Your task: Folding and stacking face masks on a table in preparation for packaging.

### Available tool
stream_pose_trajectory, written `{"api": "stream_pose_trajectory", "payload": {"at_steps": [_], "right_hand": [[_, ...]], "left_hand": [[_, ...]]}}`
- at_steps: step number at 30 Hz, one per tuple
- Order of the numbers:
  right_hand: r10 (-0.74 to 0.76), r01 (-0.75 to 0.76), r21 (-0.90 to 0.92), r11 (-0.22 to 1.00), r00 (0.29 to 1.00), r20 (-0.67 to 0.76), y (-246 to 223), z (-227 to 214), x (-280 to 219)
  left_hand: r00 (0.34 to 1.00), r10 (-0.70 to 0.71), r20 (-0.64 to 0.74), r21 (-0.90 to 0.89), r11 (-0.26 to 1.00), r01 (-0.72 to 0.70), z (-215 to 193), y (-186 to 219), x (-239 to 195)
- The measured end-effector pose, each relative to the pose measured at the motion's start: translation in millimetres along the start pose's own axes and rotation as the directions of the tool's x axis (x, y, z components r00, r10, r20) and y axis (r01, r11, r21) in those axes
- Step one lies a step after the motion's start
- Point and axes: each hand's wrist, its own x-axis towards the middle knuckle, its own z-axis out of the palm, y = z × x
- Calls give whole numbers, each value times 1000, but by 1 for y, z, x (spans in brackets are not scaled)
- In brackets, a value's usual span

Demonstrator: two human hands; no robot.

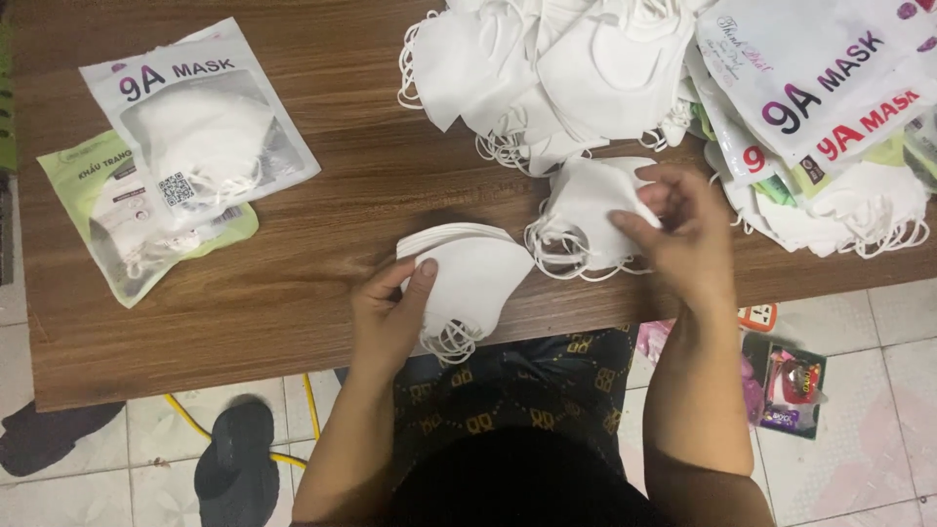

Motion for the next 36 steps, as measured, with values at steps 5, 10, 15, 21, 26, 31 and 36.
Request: {"api": "stream_pose_trajectory", "payload": {"at_steps": [5,10,15,21,26,31,36], "right_hand": [[-17,-91,496,863,978,208,-26,-3,-18],[-93,-161,463,872,873,479,-44,40,-30],[-60,-210,414,886,833,550,-43,62,-34],[23,-262,363,894,836,548,-44,71,-35],[37,-250,327,911,840,541,-60,74,-38],[51,-248,301,921,842,538,-62,77,-39],[62,-245,276,930,842,537,-51,81,-41]], "left_hand": [[1000,27,-16,50,998,-27,1,0,0],[998,19,57,28,999,-20,9,5,2],[997,-2,74,-73,997,7,11,-5,-5],[990,-46,137,-60,997,54,10,5,-8],[986,-20,168,-42,999,27,11,22,-9],[982,7,187,-19,1000,-3,9,18,-10],[972,42,233,-5,999,-42,10,12,-9]]}}
